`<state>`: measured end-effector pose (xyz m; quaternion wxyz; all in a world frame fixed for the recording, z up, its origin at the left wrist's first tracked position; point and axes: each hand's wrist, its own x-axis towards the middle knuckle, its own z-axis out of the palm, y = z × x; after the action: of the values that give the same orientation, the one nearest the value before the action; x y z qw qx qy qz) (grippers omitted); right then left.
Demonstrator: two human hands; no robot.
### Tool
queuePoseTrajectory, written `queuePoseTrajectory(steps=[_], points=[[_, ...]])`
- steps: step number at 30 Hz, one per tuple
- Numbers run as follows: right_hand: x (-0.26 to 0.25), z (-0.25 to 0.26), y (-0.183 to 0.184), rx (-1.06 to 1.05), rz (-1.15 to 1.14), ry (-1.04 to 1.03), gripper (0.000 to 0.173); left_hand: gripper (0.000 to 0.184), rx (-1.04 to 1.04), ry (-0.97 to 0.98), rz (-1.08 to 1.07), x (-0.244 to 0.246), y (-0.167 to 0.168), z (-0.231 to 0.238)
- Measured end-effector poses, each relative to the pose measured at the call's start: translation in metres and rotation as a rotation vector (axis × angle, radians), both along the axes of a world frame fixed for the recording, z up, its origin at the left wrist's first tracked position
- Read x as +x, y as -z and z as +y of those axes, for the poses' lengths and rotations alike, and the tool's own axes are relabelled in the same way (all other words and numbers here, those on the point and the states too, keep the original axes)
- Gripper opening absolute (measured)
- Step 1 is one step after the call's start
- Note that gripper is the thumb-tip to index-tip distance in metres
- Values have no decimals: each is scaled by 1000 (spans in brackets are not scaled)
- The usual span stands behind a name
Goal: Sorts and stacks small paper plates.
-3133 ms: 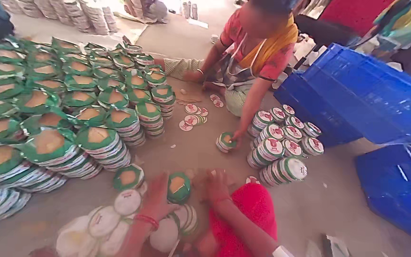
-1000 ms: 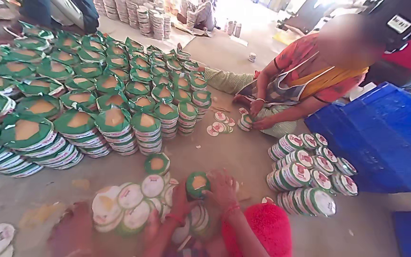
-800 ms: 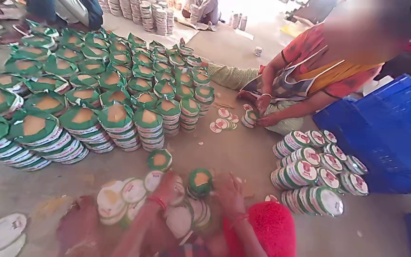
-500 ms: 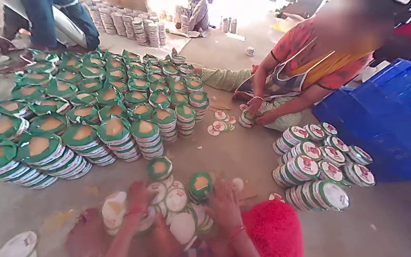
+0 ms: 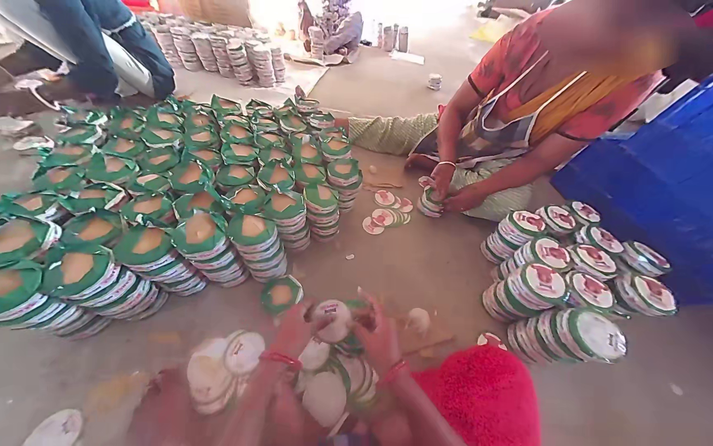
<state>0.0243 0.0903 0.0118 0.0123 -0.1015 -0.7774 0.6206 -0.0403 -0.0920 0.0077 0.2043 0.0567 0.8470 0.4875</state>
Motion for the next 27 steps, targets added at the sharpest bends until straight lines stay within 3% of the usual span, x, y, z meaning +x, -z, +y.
queuePoseTrajectory(steps=[3, 7, 13, 15, 19, 23, 27], points=[[-7, 11, -4, 355, -173, -10, 73, 75, -24, -52, -17, 3, 24, 20], [-8, 15, -4, 549, -309, -15, 74, 95, -78, -65, 36, 0, 49, 32], [-15, 20, 0, 716, -289, -53, 80, 87, -69, -42, 12, -7, 53, 34], [-11, 15, 0, 830, -140, -85, 73, 79, -48, -22, 8, -8, 54, 35], [-5, 3, 22, 832, 100, -274, 63, 60, -35, 3, -36, -8, 51, 36], [-4, -3, 39, 745, -113, -357, 72, 53, -11, -25, -81, -8, 53, 36], [-3, -2, 36, 743, -197, -350, 63, 41, 146, -49, -187, -8, 64, 33]])
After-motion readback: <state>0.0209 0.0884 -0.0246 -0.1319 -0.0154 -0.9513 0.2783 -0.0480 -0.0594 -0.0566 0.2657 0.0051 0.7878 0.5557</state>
